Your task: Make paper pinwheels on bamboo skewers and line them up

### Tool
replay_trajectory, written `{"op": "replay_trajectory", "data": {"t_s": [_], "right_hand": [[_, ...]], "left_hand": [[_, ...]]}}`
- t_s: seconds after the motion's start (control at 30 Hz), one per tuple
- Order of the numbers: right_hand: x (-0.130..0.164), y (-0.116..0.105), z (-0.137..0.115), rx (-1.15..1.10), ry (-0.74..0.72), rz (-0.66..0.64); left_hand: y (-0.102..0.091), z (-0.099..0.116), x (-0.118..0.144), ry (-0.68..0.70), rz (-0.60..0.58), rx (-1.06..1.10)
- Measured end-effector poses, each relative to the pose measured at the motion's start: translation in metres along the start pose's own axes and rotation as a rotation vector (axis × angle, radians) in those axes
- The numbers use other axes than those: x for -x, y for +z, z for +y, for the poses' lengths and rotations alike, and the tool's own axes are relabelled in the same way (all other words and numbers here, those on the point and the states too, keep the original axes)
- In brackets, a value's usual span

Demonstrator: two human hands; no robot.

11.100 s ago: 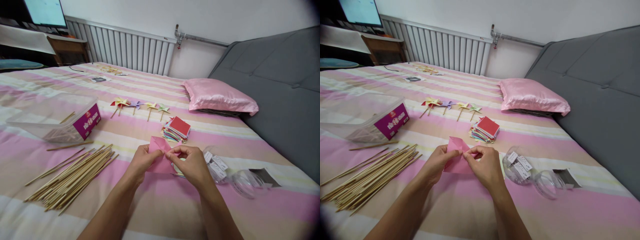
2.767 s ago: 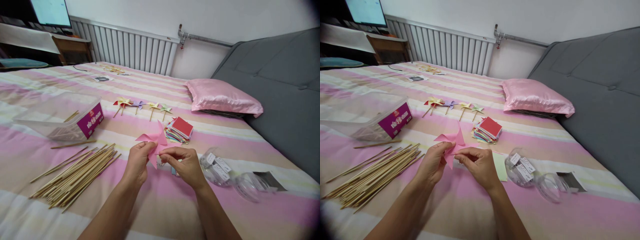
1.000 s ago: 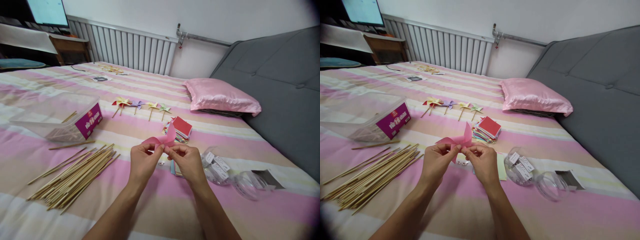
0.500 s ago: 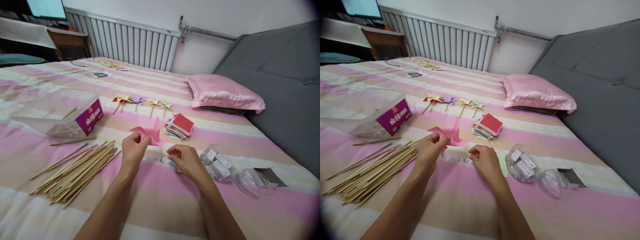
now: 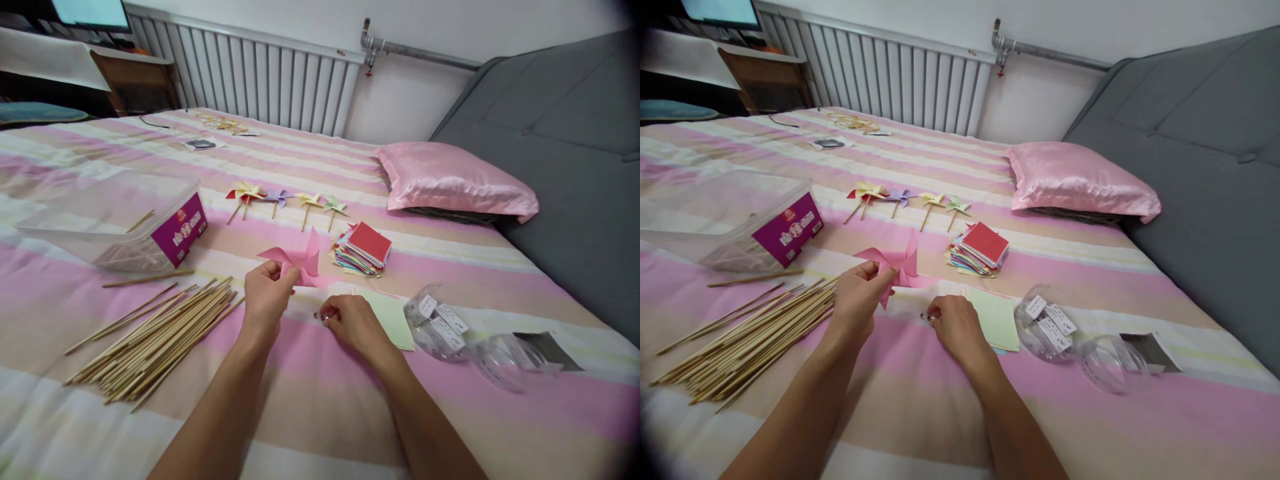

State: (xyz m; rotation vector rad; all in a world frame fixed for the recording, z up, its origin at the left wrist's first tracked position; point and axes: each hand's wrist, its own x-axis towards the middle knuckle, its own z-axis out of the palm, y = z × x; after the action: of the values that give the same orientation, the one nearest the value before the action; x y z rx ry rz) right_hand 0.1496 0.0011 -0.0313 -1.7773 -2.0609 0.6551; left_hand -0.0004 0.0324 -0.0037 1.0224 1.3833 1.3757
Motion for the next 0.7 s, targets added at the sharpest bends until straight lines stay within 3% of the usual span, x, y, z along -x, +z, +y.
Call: {"op": "replay_trajectory", "data": {"t_s": [0.5,0.7], "right_hand": [[-0.0059,0.0018,0.0024,-0.053,0.046,0.070],[-0.0069,0.0006,0.0085,-0.170,0.043,0.142]], "left_hand": [[0.0018,0.0004,0.0014,0.005,-0.038,0.030],[0.0030,0.0034,0.0032,-0.016,-0.038,0.038]]}}
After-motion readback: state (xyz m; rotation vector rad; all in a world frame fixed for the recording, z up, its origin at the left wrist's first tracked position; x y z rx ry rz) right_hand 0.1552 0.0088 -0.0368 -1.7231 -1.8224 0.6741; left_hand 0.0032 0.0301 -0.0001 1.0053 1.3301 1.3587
